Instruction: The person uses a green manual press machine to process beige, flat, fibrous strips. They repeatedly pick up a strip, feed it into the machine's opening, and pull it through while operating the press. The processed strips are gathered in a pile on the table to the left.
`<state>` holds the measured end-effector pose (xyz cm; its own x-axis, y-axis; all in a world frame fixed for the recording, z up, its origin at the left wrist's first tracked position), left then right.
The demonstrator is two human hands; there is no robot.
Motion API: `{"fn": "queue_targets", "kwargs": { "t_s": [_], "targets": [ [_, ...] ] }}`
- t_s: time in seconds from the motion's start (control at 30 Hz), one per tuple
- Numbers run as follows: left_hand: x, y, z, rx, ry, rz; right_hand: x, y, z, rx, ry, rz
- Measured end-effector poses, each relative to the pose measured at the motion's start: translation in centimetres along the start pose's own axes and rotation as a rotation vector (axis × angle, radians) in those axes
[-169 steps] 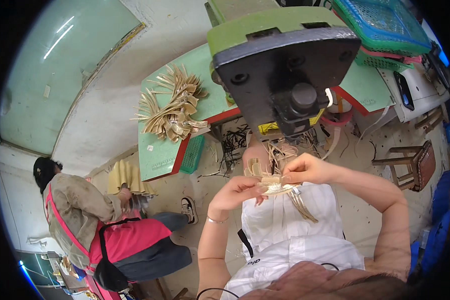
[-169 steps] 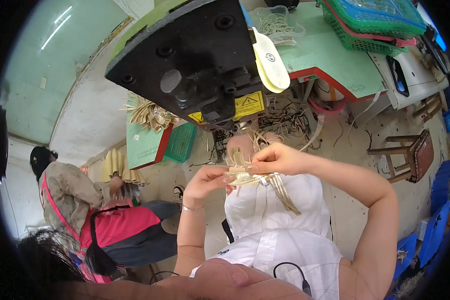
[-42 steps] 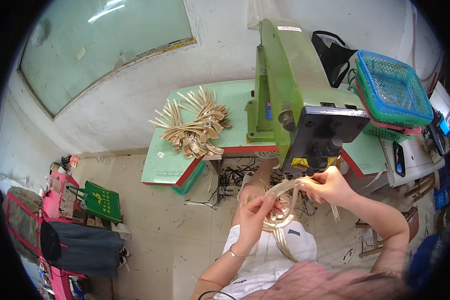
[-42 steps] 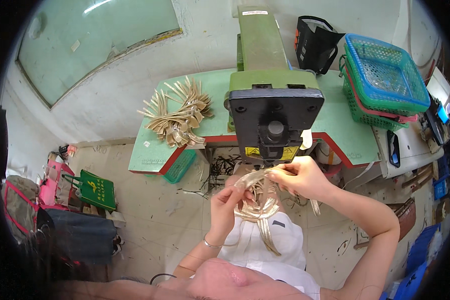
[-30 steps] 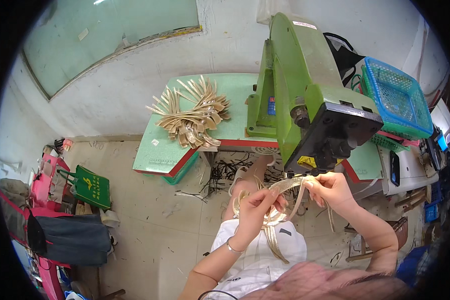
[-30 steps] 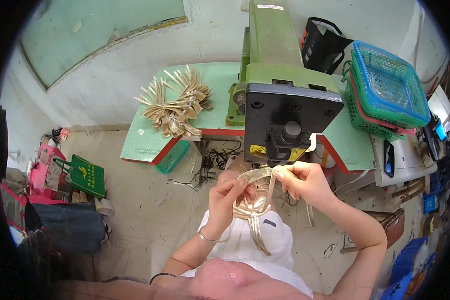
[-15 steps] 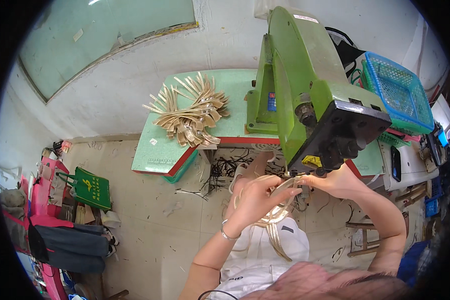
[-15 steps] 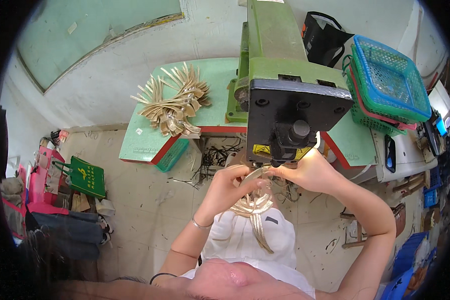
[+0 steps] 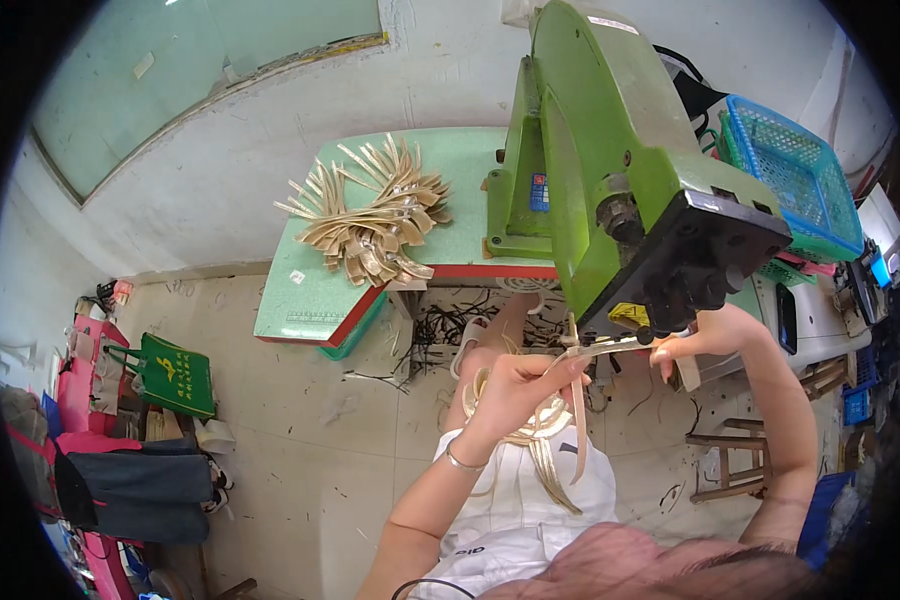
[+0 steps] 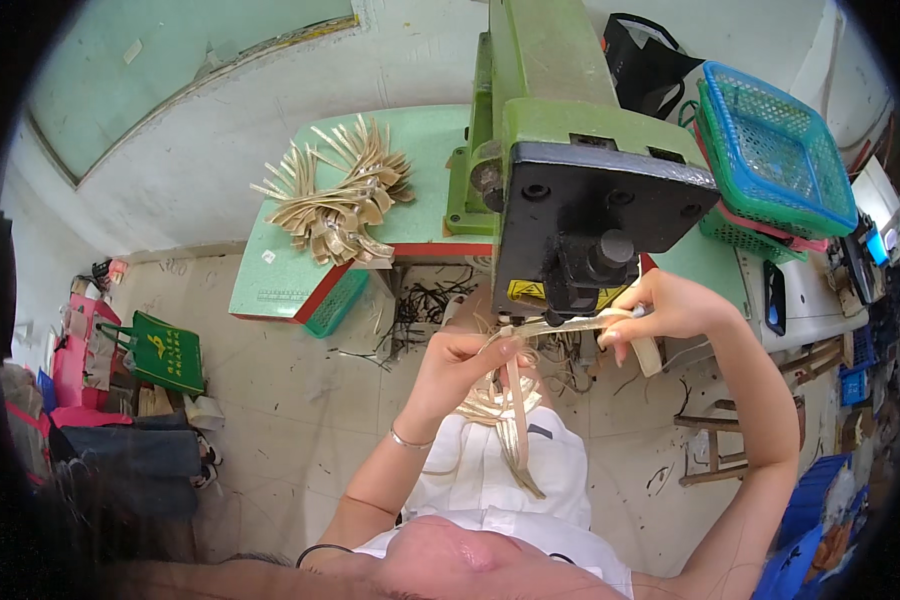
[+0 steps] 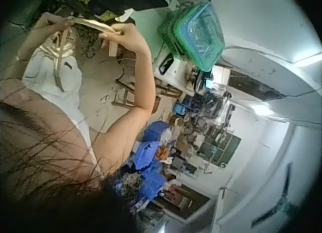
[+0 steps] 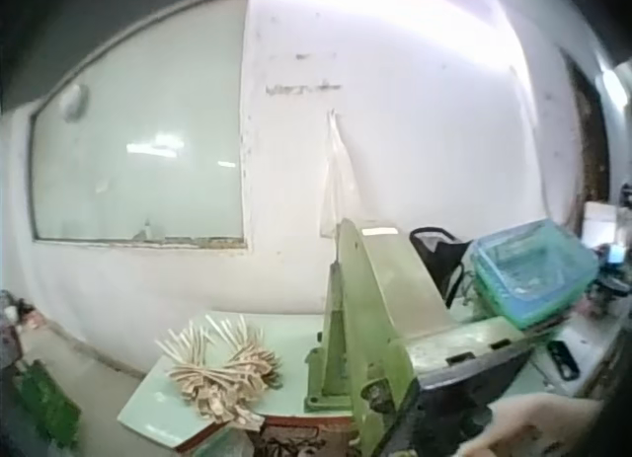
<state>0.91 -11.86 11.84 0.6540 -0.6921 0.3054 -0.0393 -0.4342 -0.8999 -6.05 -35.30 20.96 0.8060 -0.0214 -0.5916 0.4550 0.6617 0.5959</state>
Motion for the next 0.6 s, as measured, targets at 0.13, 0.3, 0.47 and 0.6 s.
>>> {"fn": "queue_targets", "kwargs": {
  "t_s": [0.13, 0.3, 0.47, 0.6],
  "targets": [
    [-1.3, 0.3, -0.1, 0.012, -0.099, 0.023, -0.4, -0.1, -1.4, 0.357, -0.049, -0.024],
    [-2.3, -0.1, -0.4, 0.011, -0.238, -0.009, 0.4, -1.7, -2.4, 0.825, -0.004, -0.057],
    [-4.3, 1.9, 0.9, 0.031, -0.361, 0.025, 1.2, -0.9, -2.5, 0.774, 0.099, -0.024],
    [-4.5, 1.1, 0.5, 0.003, -0.425, 0.01, 1.0, 0.0, -2.7, 0.605, 0.09, 0.008]
  ]
}}
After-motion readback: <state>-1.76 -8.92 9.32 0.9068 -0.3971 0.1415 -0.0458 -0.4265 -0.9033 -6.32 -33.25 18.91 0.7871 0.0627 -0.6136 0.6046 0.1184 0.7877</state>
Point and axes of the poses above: each hand's wrist, its own x-axis towards the middle knuckle, its own z-axis out of the back of the hand, y = z × x, the point moved 2 cm from there along x, towards the middle knuckle, and after that the axes turned 15 degrees about -z, right-handed, at the moved point
